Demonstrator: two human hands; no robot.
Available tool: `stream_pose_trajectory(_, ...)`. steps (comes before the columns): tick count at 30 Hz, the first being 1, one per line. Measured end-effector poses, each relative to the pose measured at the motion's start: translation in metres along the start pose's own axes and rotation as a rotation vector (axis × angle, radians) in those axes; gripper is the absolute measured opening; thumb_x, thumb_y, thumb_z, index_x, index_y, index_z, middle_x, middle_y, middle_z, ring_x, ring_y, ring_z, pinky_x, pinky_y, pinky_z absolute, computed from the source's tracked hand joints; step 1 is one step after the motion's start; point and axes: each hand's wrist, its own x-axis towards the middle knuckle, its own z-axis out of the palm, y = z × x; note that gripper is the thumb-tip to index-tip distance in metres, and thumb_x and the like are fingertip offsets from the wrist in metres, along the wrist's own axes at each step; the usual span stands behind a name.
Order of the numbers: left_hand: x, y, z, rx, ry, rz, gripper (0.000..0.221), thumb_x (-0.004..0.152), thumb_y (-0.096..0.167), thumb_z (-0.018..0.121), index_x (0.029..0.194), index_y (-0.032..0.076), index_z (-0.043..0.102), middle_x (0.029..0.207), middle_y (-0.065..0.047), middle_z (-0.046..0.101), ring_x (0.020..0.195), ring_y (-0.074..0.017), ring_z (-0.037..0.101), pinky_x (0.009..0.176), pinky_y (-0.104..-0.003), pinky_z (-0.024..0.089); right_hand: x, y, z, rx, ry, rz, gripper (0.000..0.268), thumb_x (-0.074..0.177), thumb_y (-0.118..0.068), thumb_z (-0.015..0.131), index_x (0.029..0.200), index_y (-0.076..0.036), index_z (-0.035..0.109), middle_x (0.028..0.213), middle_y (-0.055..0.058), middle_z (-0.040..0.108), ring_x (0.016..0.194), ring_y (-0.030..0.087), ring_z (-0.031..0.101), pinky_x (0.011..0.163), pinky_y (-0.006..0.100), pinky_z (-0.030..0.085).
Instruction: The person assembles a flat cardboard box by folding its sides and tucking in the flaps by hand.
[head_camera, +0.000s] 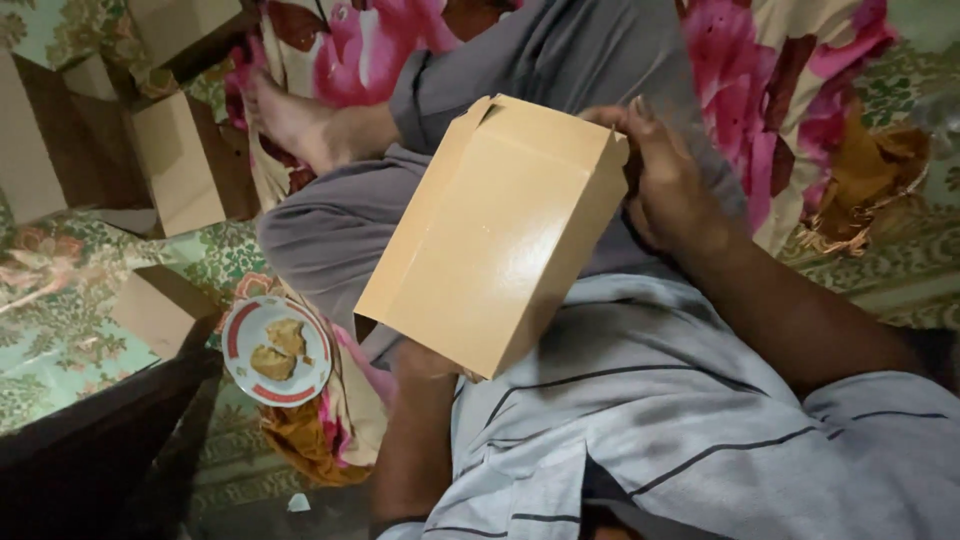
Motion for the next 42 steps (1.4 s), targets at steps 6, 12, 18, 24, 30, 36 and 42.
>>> stream_pose_trajectory(6,0.015,-0.016,-0.029,0.119,-0.006,-0.001,0.041,0.085,-0.004,0.073,0.118,0.003,0.05,0.089,-0.008,0.065,0.068,-0.0141,0.057,0.055,-0.024,0.047,-0.001,0.034,-0.013,0.287,-0.255,0.161,0.071,0.095,-0.069,0.046,0.117,-0.004,0.065,0.095,0.01,0.076,0.08,0.017,0.075,0.067,0.034,0.063)
stream_pose_trajectory(12,0.008,-0.096,-0.163,0.231,0.01,0.015,0.029,0.087,-0.004,0.071,0.109,0.004,0.053,0.082,-0.006,0.064,0.065,-0.0137,0.055,0.054,-0.024,0.046,0.003,0.052,-0.007,0.41,-0.419,0.037,0.038,0.1,-0.024,0.055,0.117,0.01,0.058,0.101,0.025,0.073,0.088,0.031,0.075,0.077,0.043,0.06)
stream_pose_trajectory(18,0.018,-0.038,-0.094,0.347,0.041,0.063,0.018,0.088,-0.003,0.069,0.099,0.005,0.057,0.076,-0.005,0.062,0.062,-0.0132,0.053,0.054,-0.025,0.046,-0.006,0.02,0.024,0.446,-0.399,-0.077,0.02,0.099,-0.001,0.054,0.113,0.01,0.064,0.095,0.024,0.072,0.084,0.03,0.074,0.083,0.044,0.059)
stream_pose_trajectory(24,0.002,0.02,-0.019,0.467,0.06,0.1,0.012,0.09,-0.003,0.067,0.089,0.007,0.06,0.07,-0.003,0.061,0.059,-0.0127,0.051,0.053,-0.025,0.045,0.004,0.028,0.021,0.355,-0.405,-0.141,0.02,0.1,0.001,0.054,0.114,0.011,0.064,0.098,0.025,0.073,0.092,0.032,0.075,0.092,0.053,0.059)
stream_pose_trajectory(30,-0.005,0.025,-0.017,0.583,0.091,0.11,0.017,0.091,-0.002,0.065,0.079,0.008,0.063,0.064,-0.002,0.06,0.056,-0.0123,0.05,0.053,-0.026,0.045,-0.001,-0.021,0.041,0.076,-0.326,-0.282,0.015,0.106,-0.002,0.052,0.11,0.004,0.065,0.081,0.01,0.067,0.079,0.014,0.065,0.084,0.038,0.06)
stream_pose_trajectory(36,-0.011,0.022,-0.021,0.69,0.117,0.109,0.027,0.093,-0.002,0.063,0.069,0.01,0.066,0.057,0.0,0.059,0.053,-0.0118,0.048,0.053,-0.026,0.044,0.002,-0.039,0.037,-0.087,-0.318,-0.355,0.019,0.11,-0.004,0.048,0.108,0.004,0.065,0.078,0.008,0.063,0.074,0.011,0.056,0.081,0.035,0.058)
stream_pose_trajectory(42,-0.013,0.01,-0.033,0.914,0.073,0.093,0.011,0.093,0.003,0.062,0.088,0.006,0.071,0.079,-0.003,0.067,0.066,-0.0168,0.057,0.063,-0.028,0.048,0.004,-0.06,0.034,-0.18,-0.175,-0.308,0.016,0.114,-0.012,0.049,0.112,-0.003,0.063,0.087,-0.002,0.057,0.077,0.005,0.047,0.078,0.021,0.045)
